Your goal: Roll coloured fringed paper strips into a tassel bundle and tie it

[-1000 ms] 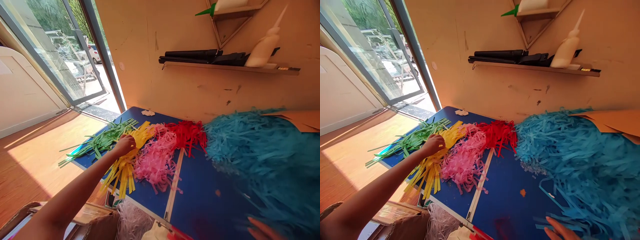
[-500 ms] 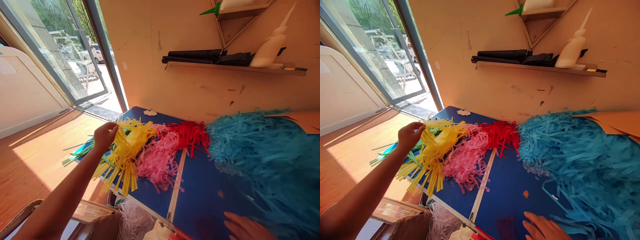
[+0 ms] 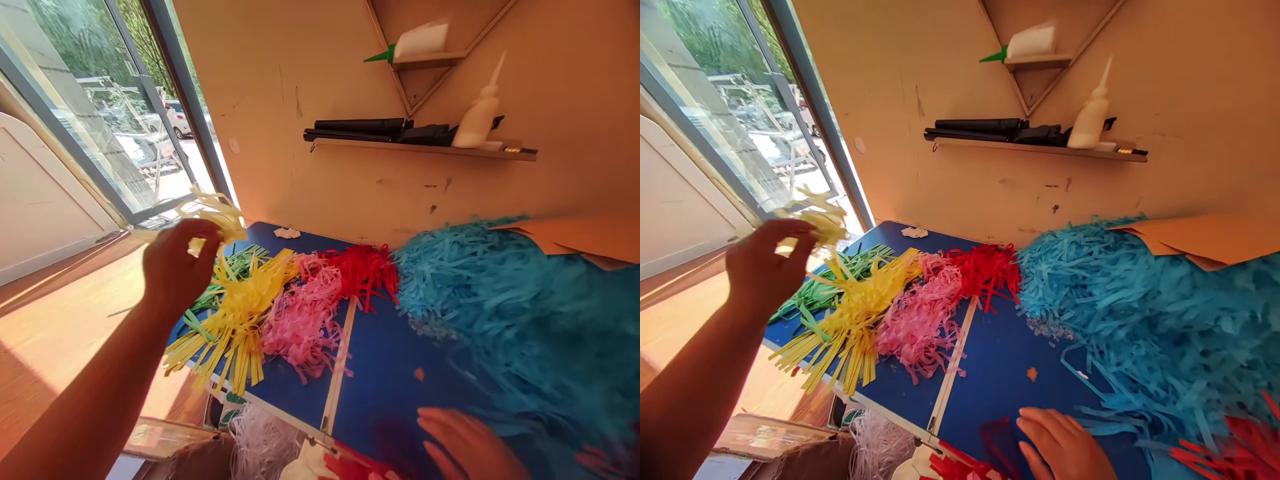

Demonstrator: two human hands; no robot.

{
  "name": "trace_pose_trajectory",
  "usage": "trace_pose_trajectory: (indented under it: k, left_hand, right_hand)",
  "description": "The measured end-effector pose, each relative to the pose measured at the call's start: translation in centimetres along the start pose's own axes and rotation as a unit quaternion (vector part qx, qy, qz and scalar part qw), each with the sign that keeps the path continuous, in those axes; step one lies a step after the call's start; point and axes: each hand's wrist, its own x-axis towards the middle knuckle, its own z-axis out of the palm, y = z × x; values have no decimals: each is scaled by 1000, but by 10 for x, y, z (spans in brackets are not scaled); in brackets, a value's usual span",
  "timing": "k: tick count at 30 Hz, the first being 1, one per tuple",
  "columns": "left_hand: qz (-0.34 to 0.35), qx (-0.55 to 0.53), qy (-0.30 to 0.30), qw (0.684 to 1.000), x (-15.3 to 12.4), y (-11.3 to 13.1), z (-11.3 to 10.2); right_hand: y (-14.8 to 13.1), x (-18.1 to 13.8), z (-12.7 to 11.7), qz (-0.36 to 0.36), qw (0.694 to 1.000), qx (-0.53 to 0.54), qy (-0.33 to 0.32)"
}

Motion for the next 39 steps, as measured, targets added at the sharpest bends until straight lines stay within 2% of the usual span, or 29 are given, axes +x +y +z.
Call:
trace_pose_trajectory:
  k: [2, 3, 4, 5, 7, 9, 12, 15, 18, 22, 24, 26, 28, 30, 32, 33, 35, 37, 39]
  left_hand:
    - [123, -60, -131, 982, -25, 57, 9]
    - [184, -96, -195, 959, -41, 85, 16]
    - [250, -129, -287, 916, -57, 110, 23]
    - [290, -153, -341, 881, -72, 131, 29]
    - [300, -189, -386, 852, -99, 158, 41]
    - [280, -218, -395, 847, -115, 168, 51]
    - [230, -261, -397, 849, -126, 171, 61]
    - [161, -282, -377, 868, -140, 175, 67]
    - [97, -258, -315, 908, -162, 183, 75]
    - [65, -219, -242, 943, -180, 191, 89]
    - [63, -205, -230, 949, -179, 192, 94]
    - [69, -195, -246, 947, -175, 193, 98]
    - [79, -186, -263, 944, -168, 193, 100]
    - [96, -176, -266, 943, -161, 193, 100]
    - [118, -173, -264, 942, -152, 192, 99]
    - [130, -174, -267, 939, -147, 191, 98]
    - [154, -174, -282, 931, -137, 189, 95]
    - [175, -167, -304, 921, -128, 187, 88]
    - [201, -150, -319, 914, -119, 186, 77]
  right_hand:
    - [-16, 15, -1, 61, 997, 10, 53]
    - [-25, 23, 0, 81, 994, 14, 77]
    - [-33, 31, 2, 89, 991, 17, 95]
    - [-40, 39, 5, 90, 990, 19, 105]
    - [-48, 51, 12, 100, 990, 22, 99]
    - [-47, 57, 19, 142, 986, 46, 81]
    - [-39, 56, 24, 225, 965, 117, 66]
    - [-33, 52, 25, 276, 947, 157, 53]
    - [-32, 49, 24, 280, 946, 151, 62]
    - [-26, 48, 17, 244, 959, 114, 92]
    - [-21, 47, 13, 228, 964, 95, 98]
    - [-17, 45, 9, 220, 967, 77, 101]
    - [-17, 42, 7, 244, 962, 48, 114]
    - [-25, 35, 6, 290, 945, 2, 151]
    - [-41, 26, 11, 297, 937, -1, 186]
    - [-50, 23, 14, 277, 943, 29, 180]
    - [-69, 21, 25, 242, 955, 117, 125]
    - [-81, 30, 38, 258, 949, 170, 66]
    - [-86, 53, 52, 298, 935, 186, 55]
